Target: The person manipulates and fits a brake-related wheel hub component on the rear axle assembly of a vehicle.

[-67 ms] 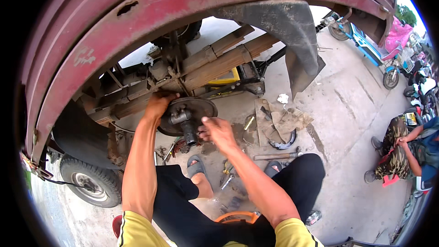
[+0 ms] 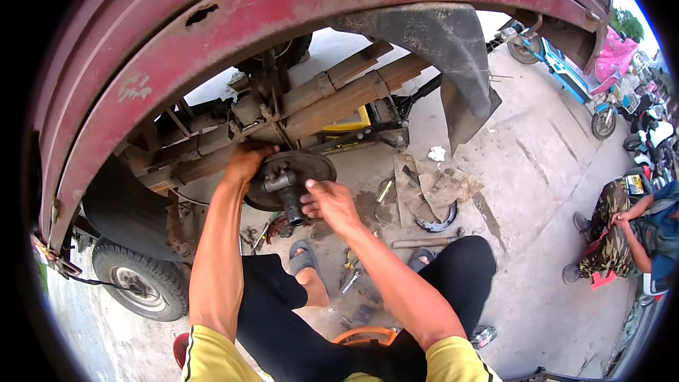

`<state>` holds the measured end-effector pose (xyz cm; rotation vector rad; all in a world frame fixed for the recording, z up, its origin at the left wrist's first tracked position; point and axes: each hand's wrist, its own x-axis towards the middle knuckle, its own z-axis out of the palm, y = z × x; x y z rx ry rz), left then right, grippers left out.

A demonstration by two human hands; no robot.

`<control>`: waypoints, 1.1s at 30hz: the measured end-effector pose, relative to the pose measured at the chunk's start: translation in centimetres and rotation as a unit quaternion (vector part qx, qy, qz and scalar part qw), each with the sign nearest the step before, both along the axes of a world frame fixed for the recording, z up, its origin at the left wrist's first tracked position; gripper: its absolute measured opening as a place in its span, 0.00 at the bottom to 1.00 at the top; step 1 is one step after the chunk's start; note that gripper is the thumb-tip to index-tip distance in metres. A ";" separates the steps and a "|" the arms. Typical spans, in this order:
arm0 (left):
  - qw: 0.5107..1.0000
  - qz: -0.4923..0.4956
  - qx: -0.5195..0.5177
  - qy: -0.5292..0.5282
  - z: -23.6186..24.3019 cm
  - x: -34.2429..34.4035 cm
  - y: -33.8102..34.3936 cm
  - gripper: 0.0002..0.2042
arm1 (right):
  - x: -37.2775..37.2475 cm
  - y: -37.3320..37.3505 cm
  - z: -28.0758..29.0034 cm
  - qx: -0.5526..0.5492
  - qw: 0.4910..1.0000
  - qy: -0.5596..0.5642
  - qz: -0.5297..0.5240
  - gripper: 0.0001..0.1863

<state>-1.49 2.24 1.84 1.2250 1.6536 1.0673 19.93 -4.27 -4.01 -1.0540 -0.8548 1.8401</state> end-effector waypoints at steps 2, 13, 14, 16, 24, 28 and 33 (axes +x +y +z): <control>1.000 0.006 -0.012 0.013 -0.1 0.0 0.3 0.15 | -0.9 0.3 1.3 -0.011 0.999 0.028 0.031 0.22; 0.995 -0.054 -0.089 0.012 -0.6 -0.9 2.1 0.17 | -4.1 1.6 0.9 -0.022 0.992 0.108 0.059 0.19; 0.994 -0.047 -0.096 0.012 0.0 -0.6 2.1 0.14 | -4.1 1.7 0.7 -0.008 0.992 0.107 0.061 0.20; 0.992 -0.054 -0.112 -0.007 -0.3 -0.5 2.4 0.13 | -4.3 1.8 -0.1 0.009 0.993 0.101 0.051 0.21; 0.977 -0.036 -0.202 -0.049 -1.3 -1.7 3.2 0.11 | -5.7 2.1 -0.8 0.030 0.997 0.076 -0.013 0.14; 0.969 -0.047 -0.229 -0.079 -0.8 -1.6 3.1 0.11 | -6.0 2.4 -1.3 0.046 0.997 0.059 -0.012 0.14; 0.985 -0.008 -0.175 0.001 1.0 0.0 0.8 0.18 | -4.9 2.6 -0.2 0.035 0.999 0.018 0.032 0.15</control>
